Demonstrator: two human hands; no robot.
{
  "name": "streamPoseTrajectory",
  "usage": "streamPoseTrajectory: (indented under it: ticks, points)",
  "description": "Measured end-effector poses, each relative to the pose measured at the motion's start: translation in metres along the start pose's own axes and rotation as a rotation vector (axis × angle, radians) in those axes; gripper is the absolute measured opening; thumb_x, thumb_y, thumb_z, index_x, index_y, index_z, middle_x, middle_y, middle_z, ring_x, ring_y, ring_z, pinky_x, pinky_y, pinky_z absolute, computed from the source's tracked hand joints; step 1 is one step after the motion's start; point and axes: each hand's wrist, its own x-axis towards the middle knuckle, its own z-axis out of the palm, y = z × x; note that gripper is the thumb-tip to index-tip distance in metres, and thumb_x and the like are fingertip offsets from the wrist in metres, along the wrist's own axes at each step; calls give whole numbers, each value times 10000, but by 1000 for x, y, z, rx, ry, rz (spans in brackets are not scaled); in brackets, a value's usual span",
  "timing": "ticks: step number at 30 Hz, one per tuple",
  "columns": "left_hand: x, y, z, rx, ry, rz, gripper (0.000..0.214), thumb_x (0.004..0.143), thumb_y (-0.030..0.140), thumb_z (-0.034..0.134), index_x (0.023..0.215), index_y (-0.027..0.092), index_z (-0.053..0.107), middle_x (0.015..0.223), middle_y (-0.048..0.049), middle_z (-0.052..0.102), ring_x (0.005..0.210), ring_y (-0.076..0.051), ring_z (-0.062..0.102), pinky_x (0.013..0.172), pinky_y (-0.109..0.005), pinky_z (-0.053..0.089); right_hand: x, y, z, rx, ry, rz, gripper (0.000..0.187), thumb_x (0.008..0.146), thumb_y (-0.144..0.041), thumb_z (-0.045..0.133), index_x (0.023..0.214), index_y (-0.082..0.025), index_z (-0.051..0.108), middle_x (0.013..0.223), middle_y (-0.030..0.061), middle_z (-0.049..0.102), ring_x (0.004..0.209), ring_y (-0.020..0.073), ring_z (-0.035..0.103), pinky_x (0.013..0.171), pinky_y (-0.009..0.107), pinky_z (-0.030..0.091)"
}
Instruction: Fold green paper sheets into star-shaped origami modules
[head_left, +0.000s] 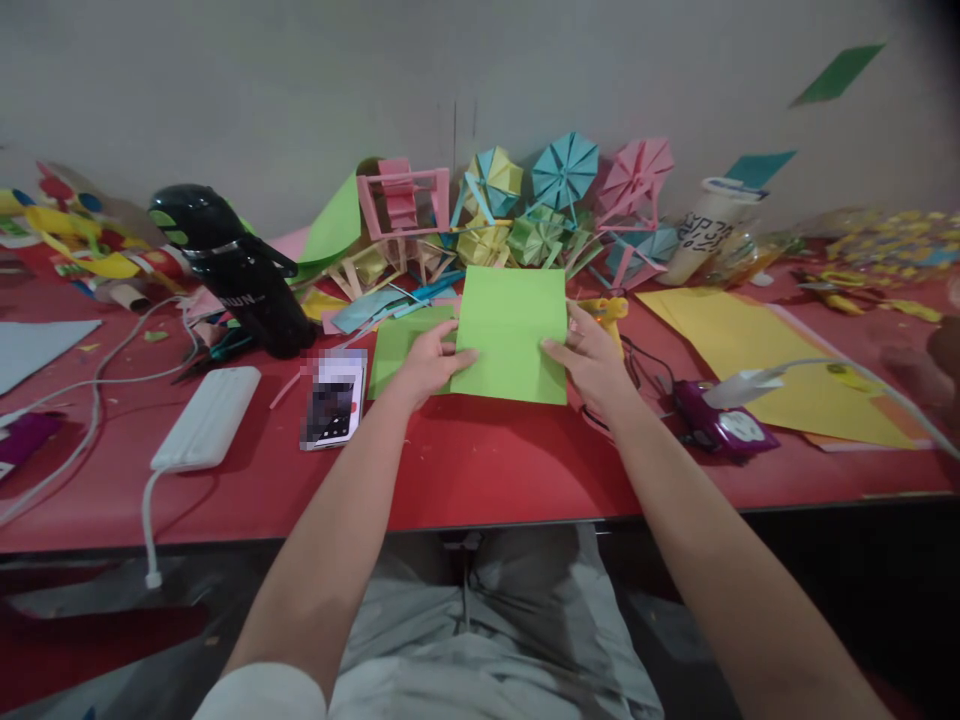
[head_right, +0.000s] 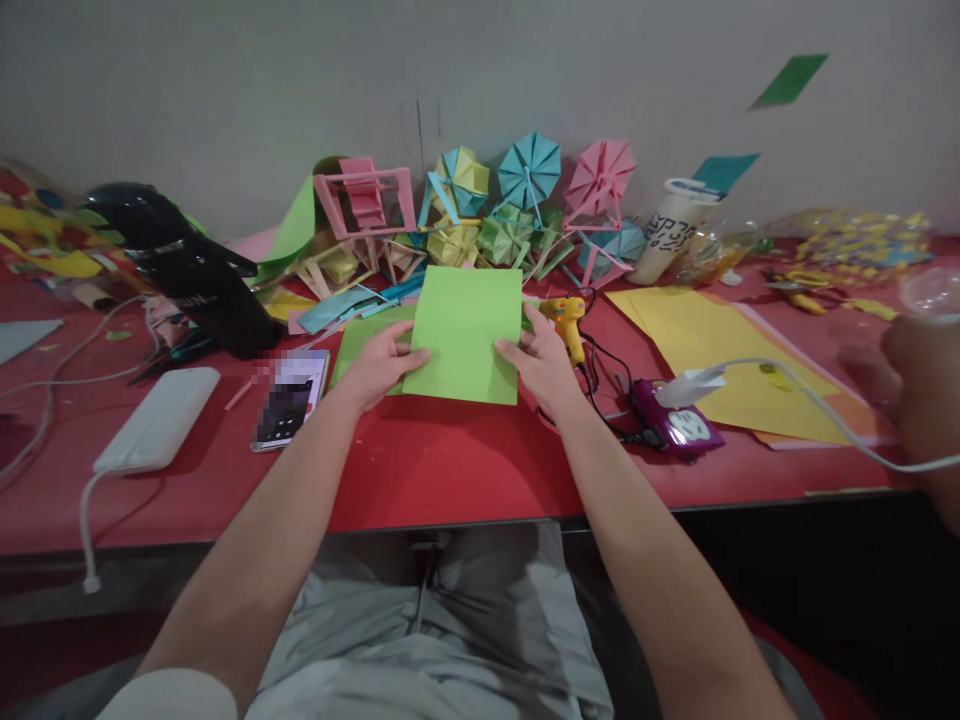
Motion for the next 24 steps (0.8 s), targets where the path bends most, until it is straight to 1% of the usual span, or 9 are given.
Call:
streamPoseTrajectory:
  ticks: [5,8,10,13,17,19,22,23,24]
  points:
    - [-4,4,-6,104,42,-62,428,648,157,879,1040,160,707,785,-46,726,674,-161,661,663,-322,570,3,-2,2,-34,101,-90,734,727,-352,810,1403,-278,533,1293,92,724,1166,308,707,1038,513,544]
    - [-4,4,-9,160,58,-72,349,650,122,874,956,146,708,722,-25,688,610,-139,625,675,-338,566,6,-4,1,-50,101,-92,600,742,-353,783,1305,-267,594,1234,91,746,1122,301,720,1000,499,560]
    - [-5,6,-9,176,50,-74,337,665,108,859,965,145,709,719,-20,684,613,-133,624,681,-326,561,11,-7,2,-30,105,-77,489,742,-358,771,1201,-259,634,1210,89,752,1083,292,730,975,489,570]
    - [-8,13,-7,97,49,-79,370,700,135,840,1042,157,699,833,-45,723,734,-152,675,708,-299,570,18,-11,4,-19,85,-8,418,697,-333,773,1091,-248,662,1132,80,770,1029,282,738,955,486,573]
    - [-4,11,-7,-5,145,-89,356,772,214,795,1101,165,668,986,-81,743,828,-172,705,726,-292,576,28,-8,14,-82,-53,127,403,673,-313,755,1058,-225,676,1021,83,774,940,271,735,902,480,578]
    - [2,6,-8,12,204,-88,347,764,176,777,1095,160,672,969,-82,747,850,-188,716,761,-309,581,32,-3,20,-152,-119,77,344,722,-311,695,1051,-211,684,998,81,764,917,253,721,901,469,570]
    - [9,-2,-9,5,303,-99,334,736,74,725,1057,154,680,866,-60,749,835,-200,730,795,-332,589,32,5,28,-462,-79,-98,242,813,-284,591,995,-182,713,902,81,743,890,272,702,895,490,559]
    - [11,-3,-8,-24,331,-98,303,744,88,718,1036,164,683,841,-50,748,824,-200,733,787,-332,593,31,7,30,-544,-67,-147,260,843,-280,550,1006,-183,728,902,83,750,907,287,705,897,507,558]
    - [12,-2,-7,-66,340,-102,243,775,144,715,1015,171,686,830,-51,750,823,-207,739,777,-338,599,29,9,32,-579,-79,-206,306,872,-270,513,1066,-199,739,975,82,765,981,295,708,934,516,551]
